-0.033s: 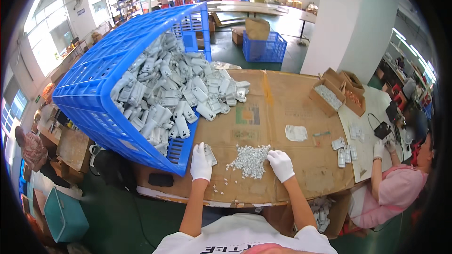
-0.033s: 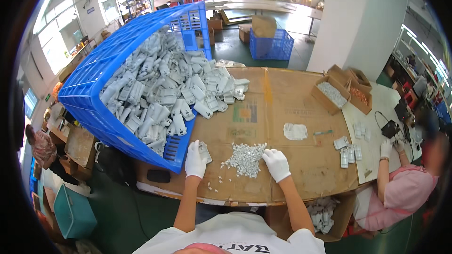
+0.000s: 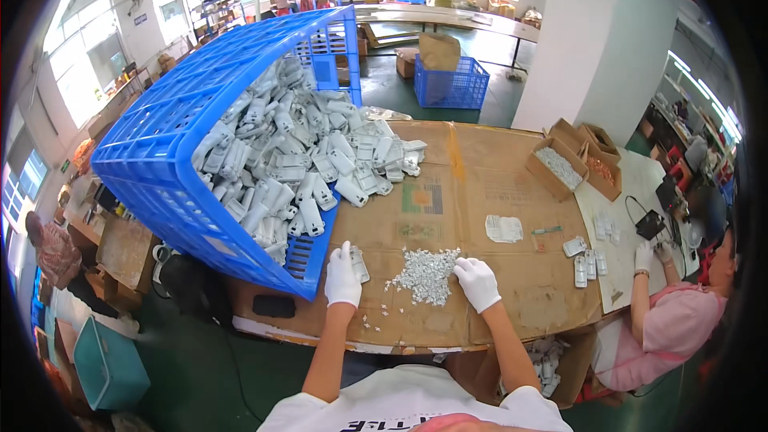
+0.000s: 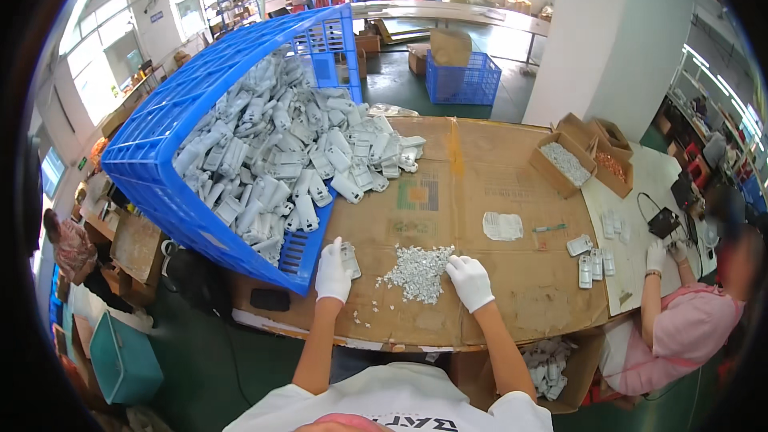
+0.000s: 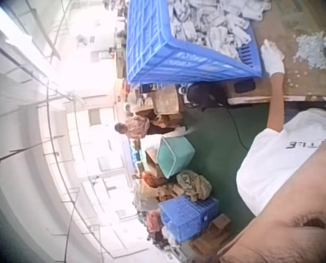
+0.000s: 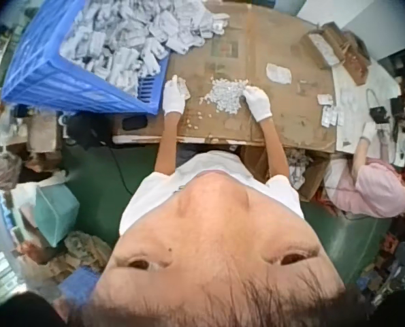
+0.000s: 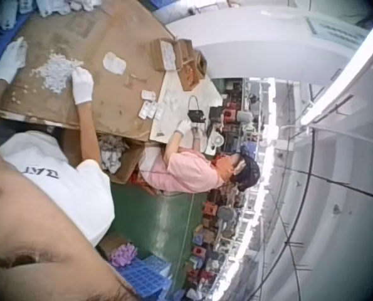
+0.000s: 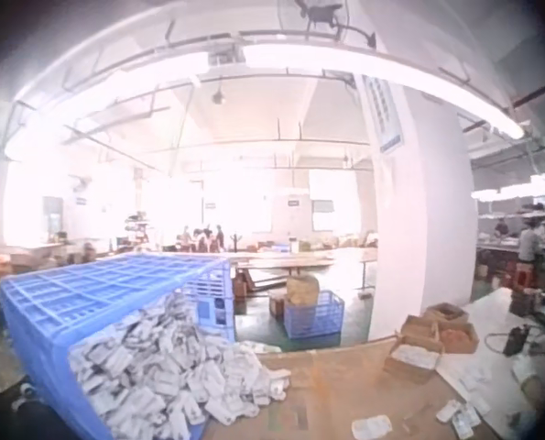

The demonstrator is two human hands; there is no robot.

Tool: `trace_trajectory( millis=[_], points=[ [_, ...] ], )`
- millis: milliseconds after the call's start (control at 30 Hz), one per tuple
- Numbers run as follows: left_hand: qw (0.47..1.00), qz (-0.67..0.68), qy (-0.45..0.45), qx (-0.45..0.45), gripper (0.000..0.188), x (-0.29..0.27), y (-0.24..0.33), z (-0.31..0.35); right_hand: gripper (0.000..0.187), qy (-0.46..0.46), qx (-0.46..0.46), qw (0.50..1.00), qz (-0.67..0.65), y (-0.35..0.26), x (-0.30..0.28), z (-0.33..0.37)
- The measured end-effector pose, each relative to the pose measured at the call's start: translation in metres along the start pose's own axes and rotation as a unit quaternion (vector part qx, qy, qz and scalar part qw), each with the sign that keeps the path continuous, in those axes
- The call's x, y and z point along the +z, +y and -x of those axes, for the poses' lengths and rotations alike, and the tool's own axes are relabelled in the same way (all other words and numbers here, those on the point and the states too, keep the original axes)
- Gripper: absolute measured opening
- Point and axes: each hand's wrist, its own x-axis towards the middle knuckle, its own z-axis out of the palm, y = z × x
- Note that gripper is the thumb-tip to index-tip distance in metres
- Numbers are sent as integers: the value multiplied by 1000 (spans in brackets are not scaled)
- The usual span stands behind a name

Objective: The person assembles small electronic components by hand, fitting tiny white parts into plastic housings at a factory workbench.

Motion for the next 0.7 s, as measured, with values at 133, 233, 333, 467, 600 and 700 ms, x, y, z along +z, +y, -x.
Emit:
trace_trajectory(
  millis=[133,233,333,467,600,700],
  points=[
    [994,-61,-83,32,42,-9,5,-25,9,-4,-3,1000,17,2,-5,0],
    [993,-47,-111,19,50,-12,7,-41,5,-2,8,999,47,-2,2,-5],
    [991,-92,-93,-35,28,-9,20,-44,4,22,24,997,76,-10,13,-11],
    [996,-70,-43,-22,46,8,18,-62,2,-26,39,992,116,-18,11,-21],
    [994,-70,-76,-29,61,11,20,-62,3,-68,49,994,75,-8,15,-28],
    [997,14,-64,-39,68,15,6,-56,8,-119,80,990,-12,-9,0,-38]
  ],
)
